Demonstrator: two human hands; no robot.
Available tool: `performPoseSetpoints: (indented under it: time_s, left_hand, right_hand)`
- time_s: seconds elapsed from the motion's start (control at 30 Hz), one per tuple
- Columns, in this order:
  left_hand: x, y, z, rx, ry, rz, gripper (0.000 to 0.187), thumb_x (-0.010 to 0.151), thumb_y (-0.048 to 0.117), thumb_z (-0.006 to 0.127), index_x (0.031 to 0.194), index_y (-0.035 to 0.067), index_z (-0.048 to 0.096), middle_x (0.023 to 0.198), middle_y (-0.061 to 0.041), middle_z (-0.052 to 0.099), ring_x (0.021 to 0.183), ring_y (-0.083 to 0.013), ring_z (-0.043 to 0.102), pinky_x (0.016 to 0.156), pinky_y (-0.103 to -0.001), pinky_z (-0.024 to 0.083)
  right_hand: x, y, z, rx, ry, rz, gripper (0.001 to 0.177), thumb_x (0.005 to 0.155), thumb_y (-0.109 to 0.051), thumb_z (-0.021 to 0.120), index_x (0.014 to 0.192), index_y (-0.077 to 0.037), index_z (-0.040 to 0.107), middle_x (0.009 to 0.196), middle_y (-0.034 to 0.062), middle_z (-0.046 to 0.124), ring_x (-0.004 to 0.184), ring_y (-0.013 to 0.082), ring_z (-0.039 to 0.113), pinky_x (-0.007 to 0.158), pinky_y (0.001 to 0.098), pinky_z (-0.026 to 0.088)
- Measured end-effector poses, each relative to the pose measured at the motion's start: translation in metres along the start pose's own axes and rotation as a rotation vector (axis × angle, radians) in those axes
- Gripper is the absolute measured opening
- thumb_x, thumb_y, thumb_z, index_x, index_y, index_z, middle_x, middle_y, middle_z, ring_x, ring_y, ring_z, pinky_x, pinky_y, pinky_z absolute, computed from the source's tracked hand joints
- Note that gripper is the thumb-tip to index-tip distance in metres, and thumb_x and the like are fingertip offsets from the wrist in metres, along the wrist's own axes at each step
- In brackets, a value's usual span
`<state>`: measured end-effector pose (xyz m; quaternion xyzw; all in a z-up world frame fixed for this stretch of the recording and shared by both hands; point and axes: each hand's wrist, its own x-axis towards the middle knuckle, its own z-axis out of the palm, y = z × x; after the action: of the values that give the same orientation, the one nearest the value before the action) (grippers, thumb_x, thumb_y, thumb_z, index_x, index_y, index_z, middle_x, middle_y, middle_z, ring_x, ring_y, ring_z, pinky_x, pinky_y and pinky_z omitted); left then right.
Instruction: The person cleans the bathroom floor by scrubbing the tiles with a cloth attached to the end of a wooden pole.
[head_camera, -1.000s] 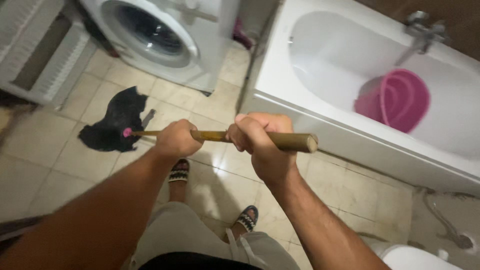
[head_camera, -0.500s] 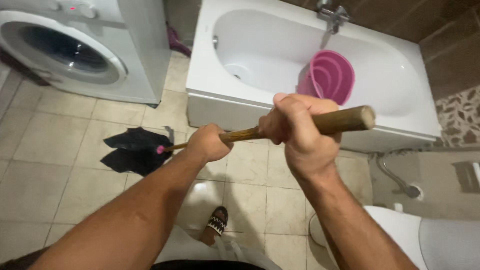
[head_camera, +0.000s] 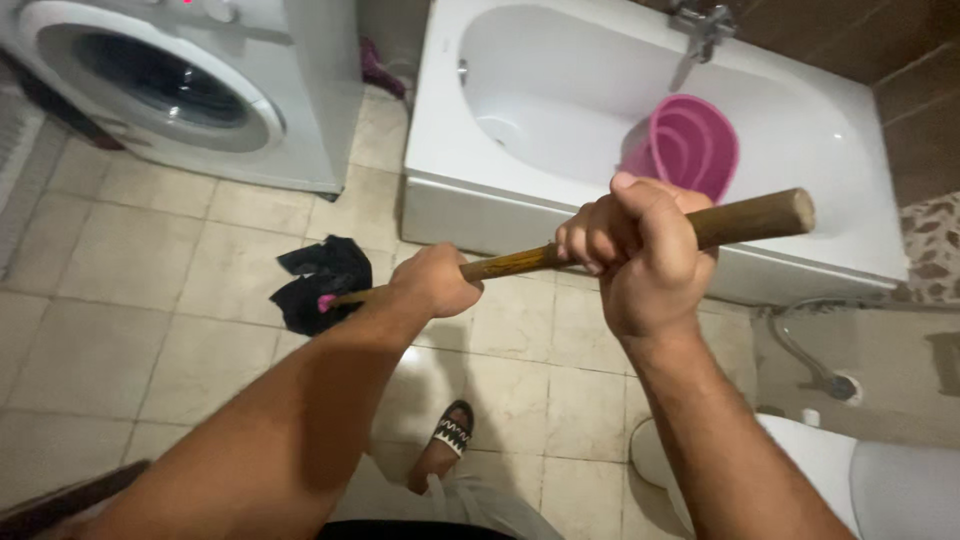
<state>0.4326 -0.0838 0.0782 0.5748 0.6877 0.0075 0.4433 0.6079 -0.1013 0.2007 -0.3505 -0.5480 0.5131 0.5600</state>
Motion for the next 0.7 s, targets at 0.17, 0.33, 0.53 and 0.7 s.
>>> performPoseSetpoints:
  time_s: [0.17,0.33,0.53,0.7]
  left_hand:
    - [-0.001,-0.092,-0.039,-0.017,0.016,-0.104,0.031,0.083,0.03,0.071,0.105,0.011,0.078,0.108,-0.019,0.075,0.105,-0.0349,0.072,0.095,-0.045,0.054]
    - [-0.029,-0.203,-0.077,-0.077,0.109,-0.274,0.032,0.086,0.03,0.068,0.103,0.006,0.081,0.111,-0.023,0.075,0.107,-0.0388,0.071,0.096,-0.047,0.054]
    - [-0.063,-0.326,-0.091,-0.079,0.164,-0.489,0.037,0.096,0.037,0.058,0.109,0.008,0.077,0.113,-0.023,0.072,0.11,-0.0383,0.07,0.096,-0.049,0.055]
    - [-0.089,-0.385,-0.078,-0.108,0.197,-0.534,0.033,0.087,0.034,0.069,0.111,0.012,0.078,0.107,-0.017,0.076,0.099,-0.0328,0.076,0.09,-0.045,0.06]
  right_hand:
    - [0.008,0.044,0.079,0.076,0.018,0.142,0.038,0.097,-0.015,0.048,0.059,-0.01,0.047,0.05,0.0036,0.039,0.045,0.0179,0.04,0.06,0.0413,0.052]
    - [0.003,0.091,0.178,0.127,-0.119,0.272,0.04,0.096,-0.015,0.051,0.056,-0.01,0.048,0.051,0.0037,0.044,0.047,0.0176,0.044,0.063,0.0397,0.055]
    - [-0.016,0.13,0.272,0.102,-0.482,0.331,0.042,0.099,-0.016,0.053,0.058,-0.006,0.053,0.057,0.0059,0.053,0.057,0.017,0.055,0.069,0.0358,0.056]
    - [-0.032,0.131,0.307,0.036,-0.734,0.336,0.043,0.105,-0.015,0.051,0.064,-0.003,0.059,0.063,0.0062,0.058,0.067,0.0162,0.06,0.092,0.0361,0.06]
